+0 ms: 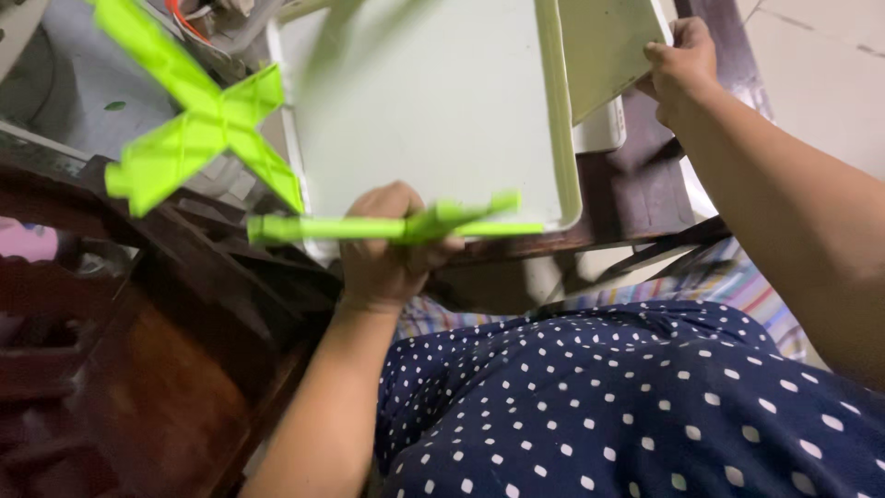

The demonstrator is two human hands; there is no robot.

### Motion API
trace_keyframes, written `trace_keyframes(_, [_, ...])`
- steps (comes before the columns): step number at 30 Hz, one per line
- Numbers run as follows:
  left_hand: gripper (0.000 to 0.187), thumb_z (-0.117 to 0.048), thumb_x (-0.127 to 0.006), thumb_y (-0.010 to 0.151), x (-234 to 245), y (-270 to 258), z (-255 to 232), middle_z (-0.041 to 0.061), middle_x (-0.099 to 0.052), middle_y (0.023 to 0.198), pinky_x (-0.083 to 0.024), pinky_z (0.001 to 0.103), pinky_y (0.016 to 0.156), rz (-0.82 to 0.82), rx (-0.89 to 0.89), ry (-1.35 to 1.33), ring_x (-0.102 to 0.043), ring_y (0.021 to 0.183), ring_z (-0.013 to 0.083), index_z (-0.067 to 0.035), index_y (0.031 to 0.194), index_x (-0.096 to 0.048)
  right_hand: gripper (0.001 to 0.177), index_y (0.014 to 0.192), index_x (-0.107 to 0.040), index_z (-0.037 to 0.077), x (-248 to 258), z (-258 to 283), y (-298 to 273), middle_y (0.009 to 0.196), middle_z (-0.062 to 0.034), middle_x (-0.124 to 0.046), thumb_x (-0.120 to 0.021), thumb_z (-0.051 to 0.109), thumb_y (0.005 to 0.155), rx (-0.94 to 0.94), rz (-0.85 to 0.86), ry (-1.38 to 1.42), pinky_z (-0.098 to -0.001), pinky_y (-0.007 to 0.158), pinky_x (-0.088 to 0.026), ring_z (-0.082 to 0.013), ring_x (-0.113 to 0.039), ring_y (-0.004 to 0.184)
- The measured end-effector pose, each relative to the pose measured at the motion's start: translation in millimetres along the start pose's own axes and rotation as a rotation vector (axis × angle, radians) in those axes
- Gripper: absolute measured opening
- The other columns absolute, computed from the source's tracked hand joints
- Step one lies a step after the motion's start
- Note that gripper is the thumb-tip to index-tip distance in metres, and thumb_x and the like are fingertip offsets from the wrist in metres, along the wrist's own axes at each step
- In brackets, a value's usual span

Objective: The person assembles a small plastic rack by inserting green X-shaped supports into slots on white square trays. They repeatedly attach and detach the supports, stacking the trays and adjusting the supports to fit.

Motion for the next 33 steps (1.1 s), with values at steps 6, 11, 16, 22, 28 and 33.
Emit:
trace_keyframes(6, [0.072,-0.077,-0.056,0.091,-11,26,-4,0.007,-0.062,0.068,-0.05,0.042,0.059,0.085,0.036,-0.039,-0.064,0.063,0.0292,-0.007,0.079,-0.063,0.035,0.132,-0.051,0.004,26,35,-8,0.131,-0.0092,-0.067,-0.057,-0.008,0.1,0.412,-0.024,-0.018,-0.0396,0.088,-0.066,-0.023,-0.074,0.117])
trace_keyframes(11, [0.065,-0.071,-0.059,0.093,-19,39,-8,0.008,-0.068,0.072,-0.052,0.043,0.062,0.1,-0.063,0.033,-0.067,0.067,0.0328,-0.009,0.082,-0.076,0.036,0.134,-0.049,0.001,49,92,-52,0.133,-0.013,-0.063,-0.054,-0.013,0.1,0.643,-0.014,0.062,-0.042,0.098,-0.066,-0.027,-0.071,0.119])
trace_keyframes(16, [0.065,-0.073,-0.056,0.093,-22,44,-8,0.009,-0.071,0.075,-0.052,0.043,0.061,0.137,-0.002,-0.049,-0.068,0.069,0.0326,-0.012,0.09,-0.08,0.031,0.133,-0.049,0.005,62,146,-105,0.132,-0.0169,-0.061,-0.052,-0.005,0.104,0.494,0.013,0.187,-0.0515,0.1,-0.062,-0.0315,-0.071,0.119])
trace_keyframes(22, [0.063,-0.074,-0.058,0.087,-22,43,-7,0.01,-0.071,0.074,-0.052,0.044,0.06,0.218,0.091,-0.038,-0.068,0.067,0.0331,-0.016,0.091,-0.081,0.015,0.122,-0.05,0.002,86,156,-118,0.119,-0.0174,-0.059,-0.054,0.006,0.108,0.159,0.073,0.51,-0.053,0.105,-0.059,-0.0314,-0.069,0.109])
trace_keyframes(28, [0.061,-0.075,-0.057,0.086,-19,43,-9,0.01,-0.073,0.08,-0.052,0.046,0.062,0.252,0.109,-0.053,-0.069,0.073,0.0345,-0.019,0.095,-0.081,0.013,0.109,-0.05,-0.003,108,128,-118,0.107,-0.0156,-0.061,-0.057,0.006,0.104,-0.082,-0.044,0.706,-0.0462,0.101,-0.059,-0.0275,-0.071,0.093])
trace_keyframes(33, [0.063,-0.078,-0.057,0.082,-18,46,-8,0.011,-0.074,0.081,-0.053,0.047,0.066,0.333,0.21,-0.035,-0.07,0.077,0.036,-0.021,0.095,-0.081,0.014,0.105,-0.047,-0.001,117,137,-134,0.104,-0.0133,-0.056,-0.059,0.005,0.106,-0.018,0.019,0.729,-0.0474,0.104,-0.059,-0.0276,-0.069,0.093])
Point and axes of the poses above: each hand's wrist, its own y-axis towards the middle knuckle, its own x-axis out of the back of the hand, z = x × y, the point moved 3 cm from there along y, towards the middle knuckle
